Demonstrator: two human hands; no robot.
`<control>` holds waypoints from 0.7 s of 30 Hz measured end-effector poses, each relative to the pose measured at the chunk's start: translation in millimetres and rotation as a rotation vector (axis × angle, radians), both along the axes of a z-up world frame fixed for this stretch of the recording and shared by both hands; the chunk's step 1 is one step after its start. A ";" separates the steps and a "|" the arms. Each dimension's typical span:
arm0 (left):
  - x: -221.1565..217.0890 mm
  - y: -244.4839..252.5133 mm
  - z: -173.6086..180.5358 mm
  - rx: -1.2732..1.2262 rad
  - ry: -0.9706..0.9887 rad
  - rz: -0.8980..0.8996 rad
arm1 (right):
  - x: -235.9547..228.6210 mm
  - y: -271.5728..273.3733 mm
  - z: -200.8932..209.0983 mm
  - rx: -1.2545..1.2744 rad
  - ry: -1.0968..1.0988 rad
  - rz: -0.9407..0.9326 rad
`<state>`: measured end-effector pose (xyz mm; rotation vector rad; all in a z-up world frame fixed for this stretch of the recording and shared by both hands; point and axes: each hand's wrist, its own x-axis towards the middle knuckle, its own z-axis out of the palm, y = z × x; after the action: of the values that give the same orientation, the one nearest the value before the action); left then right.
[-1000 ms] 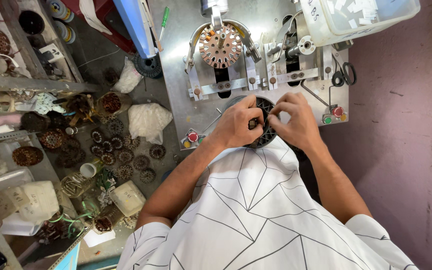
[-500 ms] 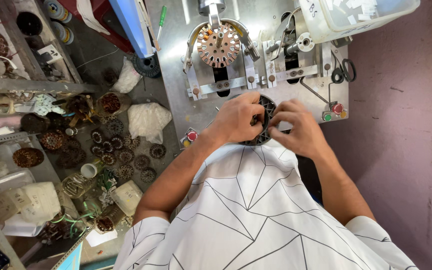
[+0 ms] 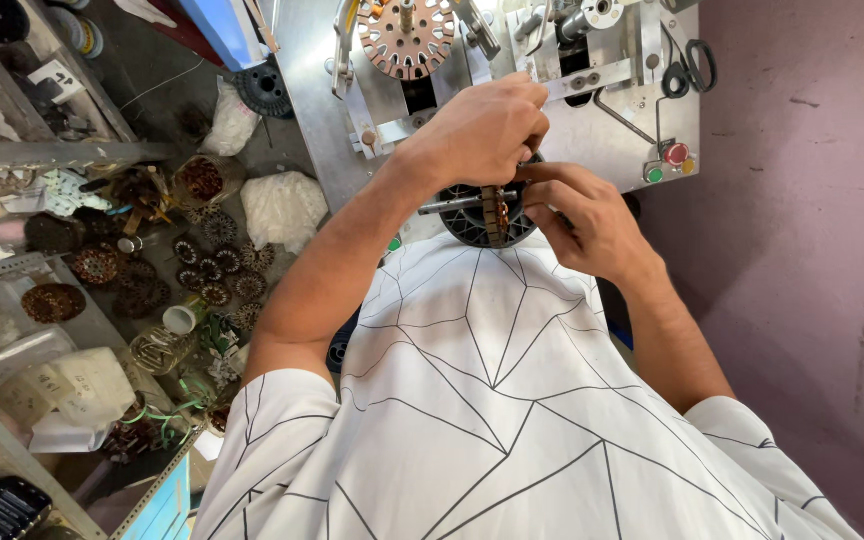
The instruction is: The person operates a coil winding machine, places a stator core into the fixture, and winds copper wire onto it. They then remove the wound stator, trim excess wire with shears, and place the finished component into a container.
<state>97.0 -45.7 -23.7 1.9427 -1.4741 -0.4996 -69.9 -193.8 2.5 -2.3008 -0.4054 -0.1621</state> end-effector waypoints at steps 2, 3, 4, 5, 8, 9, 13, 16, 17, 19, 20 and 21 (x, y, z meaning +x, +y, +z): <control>-3.5 6.2 -1.3 -0.044 0.016 0.039 | 4.0 3.3 -9.4 -0.042 0.041 -0.061; -6.2 10.6 -0.4 -0.081 0.011 0.062 | 5.6 5.2 -14.3 -0.062 0.061 -0.090; -9.1 15.9 1.4 -0.117 0.003 0.088 | 7.4 5.5 -18.3 -0.064 0.059 -0.113; -13.2 23.1 3.8 -0.164 -0.009 0.119 | 8.7 5.8 -21.5 -0.067 0.057 -0.136; -30.5 40.3 9.9 -0.280 -0.027 0.204 | 9.7 7.2 -27.0 -0.058 0.056 -0.195; -36.9 42.7 10.2 -0.301 -0.019 0.228 | 9.5 7.2 -27.7 -0.052 0.057 -0.213; -55.1 46.3 -2.0 -0.421 0.166 0.496 | 7.7 9.5 -31.3 0.189 0.132 -0.249; -55.1 60.8 -19.1 -0.409 0.641 0.639 | 8.5 7.0 -36.9 0.333 0.264 -0.298; -56.8 65.1 -25.1 -0.490 0.809 0.608 | 8.7 6.6 -40.0 0.341 0.281 -0.287; -62.1 71.8 -36.2 -0.650 1.143 0.532 | 8.6 7.5 -46.3 0.382 0.314 -0.297; -65.8 75.4 -41.4 -0.673 1.206 0.512 | 8.0 9.4 -49.6 0.417 0.332 -0.316; -70.0 79.1 -46.0 -0.696 1.270 0.491 | 7.3 10.7 -52.3 0.453 0.350 -0.335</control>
<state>27.0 33.4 -69.6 0.9509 -0.2471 -0.6669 -62.6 -183.1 -49.7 -1.8797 0.1844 -0.0097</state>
